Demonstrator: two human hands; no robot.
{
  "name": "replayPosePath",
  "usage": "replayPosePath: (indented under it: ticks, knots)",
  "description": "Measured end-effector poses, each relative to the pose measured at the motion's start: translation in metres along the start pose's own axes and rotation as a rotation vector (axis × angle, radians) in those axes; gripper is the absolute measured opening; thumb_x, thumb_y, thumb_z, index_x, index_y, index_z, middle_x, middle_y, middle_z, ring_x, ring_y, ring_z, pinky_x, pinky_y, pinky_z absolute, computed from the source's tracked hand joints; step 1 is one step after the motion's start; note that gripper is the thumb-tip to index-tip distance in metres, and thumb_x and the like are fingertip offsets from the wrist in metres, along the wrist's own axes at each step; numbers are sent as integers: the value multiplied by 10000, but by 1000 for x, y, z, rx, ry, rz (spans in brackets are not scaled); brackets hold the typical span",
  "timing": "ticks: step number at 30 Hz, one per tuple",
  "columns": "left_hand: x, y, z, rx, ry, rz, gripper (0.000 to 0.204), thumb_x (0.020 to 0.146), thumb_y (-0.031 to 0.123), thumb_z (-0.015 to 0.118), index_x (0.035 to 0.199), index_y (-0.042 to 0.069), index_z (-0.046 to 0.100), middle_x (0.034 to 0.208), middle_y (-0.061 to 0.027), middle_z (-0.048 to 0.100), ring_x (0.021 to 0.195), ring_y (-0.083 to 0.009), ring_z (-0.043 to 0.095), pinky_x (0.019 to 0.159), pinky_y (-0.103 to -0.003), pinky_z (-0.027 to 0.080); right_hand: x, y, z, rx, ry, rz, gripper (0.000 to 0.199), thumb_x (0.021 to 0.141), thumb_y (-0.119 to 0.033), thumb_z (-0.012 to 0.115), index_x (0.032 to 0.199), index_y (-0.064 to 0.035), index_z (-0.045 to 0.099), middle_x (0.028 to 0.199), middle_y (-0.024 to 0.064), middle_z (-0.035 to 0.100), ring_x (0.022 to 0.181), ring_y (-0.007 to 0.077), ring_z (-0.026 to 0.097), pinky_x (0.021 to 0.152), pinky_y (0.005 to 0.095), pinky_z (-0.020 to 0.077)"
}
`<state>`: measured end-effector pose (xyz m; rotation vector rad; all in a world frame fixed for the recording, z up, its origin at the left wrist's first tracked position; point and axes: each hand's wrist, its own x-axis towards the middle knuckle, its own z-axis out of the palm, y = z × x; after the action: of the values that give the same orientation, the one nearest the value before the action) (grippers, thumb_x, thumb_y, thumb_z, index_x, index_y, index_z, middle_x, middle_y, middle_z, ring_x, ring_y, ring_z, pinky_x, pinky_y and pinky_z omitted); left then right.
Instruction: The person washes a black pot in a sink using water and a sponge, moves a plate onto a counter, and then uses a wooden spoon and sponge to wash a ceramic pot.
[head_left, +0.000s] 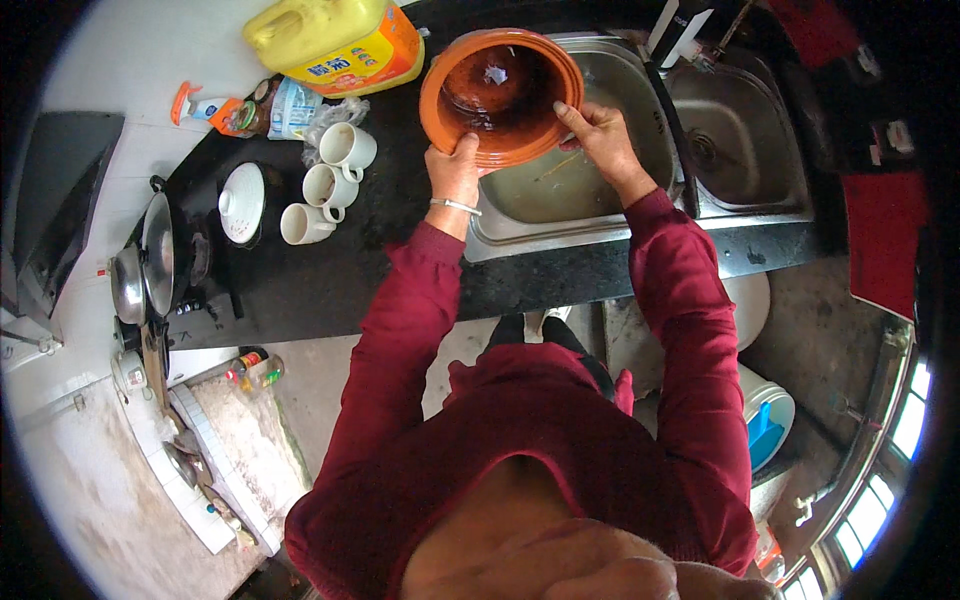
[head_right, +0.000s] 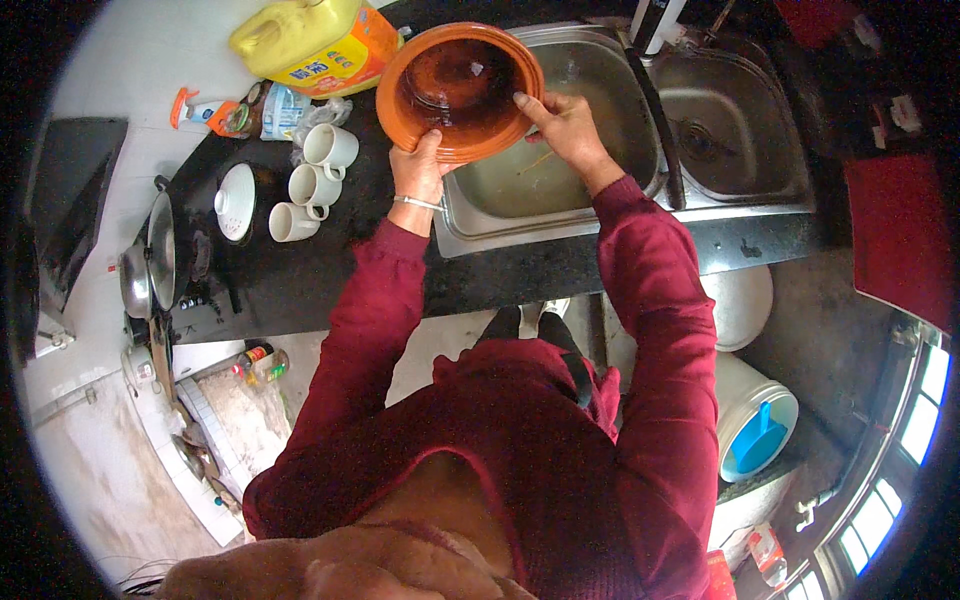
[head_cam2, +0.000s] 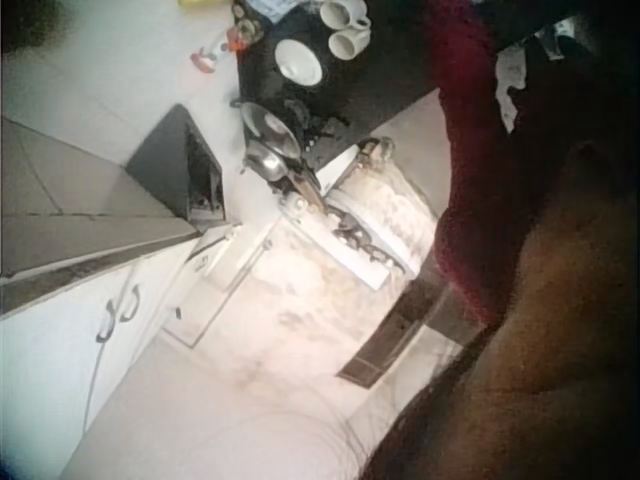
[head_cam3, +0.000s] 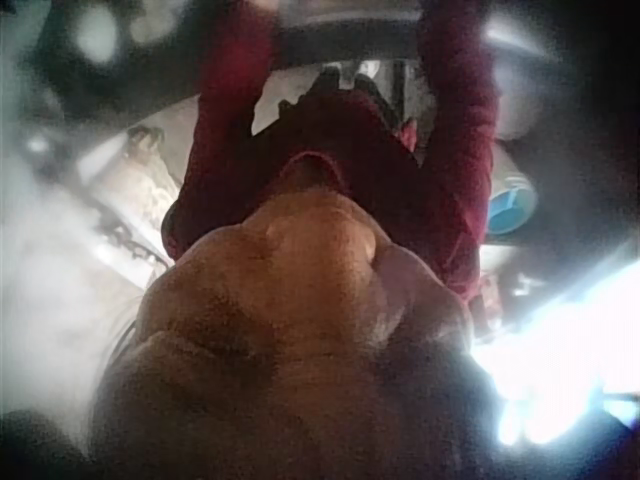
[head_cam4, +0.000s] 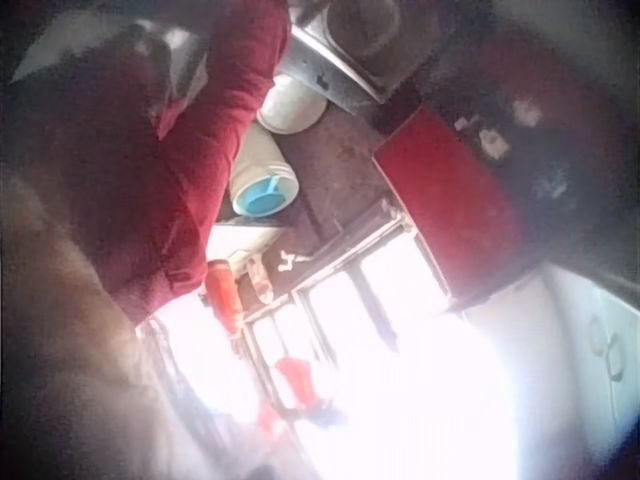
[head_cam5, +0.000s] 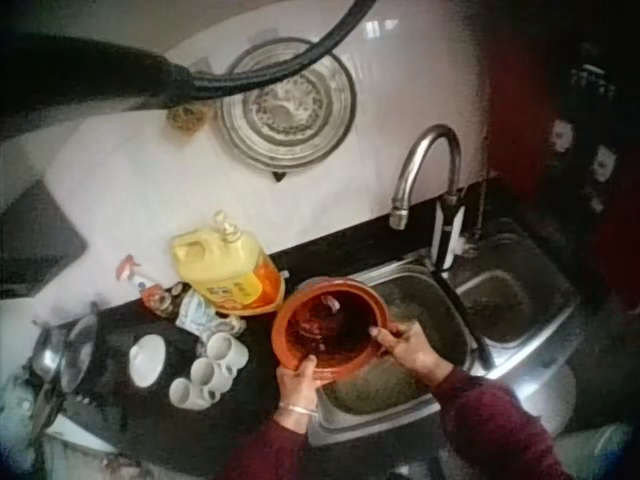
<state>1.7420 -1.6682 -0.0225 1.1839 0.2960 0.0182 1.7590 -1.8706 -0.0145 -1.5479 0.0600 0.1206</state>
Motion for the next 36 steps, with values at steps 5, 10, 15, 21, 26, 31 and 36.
replayPosePath:
  ticks: [5, 10, 15, 21, 26, 31, 36]
  knots:
    - [-1, -1, 1, 25, 9, 97, 240, 810, 23, 542, 1039, -44, 521, 934, -113, 579, 765, -210, 611, 626, -348, 539, -1, 6, 2, 69, -3, 22, 288, 864, -268, 588, 950, 3, 639, 825, 36, 629, 717, 88, 583, 578, 230, 512]
    - [15, -18, -12, 191, -16, 275, 270, 818, 22, 542, 1080, -34, 506, 991, -122, 569, 809, -219, 610, 660, -370, 553, -1, 8, 1, 72, -2, 50, 326, 858, -273, 595, 1002, 19, 619, 883, 53, 630, 780, 110, 584, 600, 249, 524]
    - [7, -1, -2, 331, 0, 458, 377, 795, -18, 508, 1168, -65, 478, 1104, -95, 568, 967, -158, 543, 869, -267, 415, 0, 13, -3, 67, -61, 34, 309, 866, -257, 586, 1058, -14, 596, 934, 33, 622, 843, 117, 581, 665, 274, 524]
    - [12, 20, -4, 350, -139, 760, 540, 826, 20, 585, 1319, -3, 367, 1286, -115, 468, 1129, -148, 463, 943, -273, 372, 4, 24, -28, -88, -168, 45, 368, 852, -257, 604, 1148, -42, 564, 1027, 40, 606, 924, 119, 555, 780, 285, 480]
    - [9, 35, -6, 351, -175, 856, 484, 861, 12, 520, 1321, 3, 368, 1306, -102, 446, 1141, -159, 457, 961, -290, 367, 11, 61, -56, -360, -147, 3, 409, 824, -262, 618, 1148, -20, 555, 1051, 109, 617, 940, 202, 583, 794, 315, 466]
    - [-1, 45, 3, 363, -125, 834, 494, 860, 6, 517, 1322, -26, 345, 1331, -110, 410, 1167, -166, 432, 984, -302, 347, 16, 72, -84, -831, -269, 36, 369, 826, -179, 603, 1119, 39, 549, 1039, 127, 622, 938, 181, 584, 816, 291, 452]
    - [-8, 28, -4, 376, 16, 590, 463, 819, -12, 551, 1258, -45, 406, 1221, -105, 498, 1085, -178, 497, 934, -309, 411, 21, 71, -96, -936, -353, 277, 394, 816, -274, 601, 1137, -47, 570, 1038, 126, 625, 950, 247, 594, 842, 330, 444]
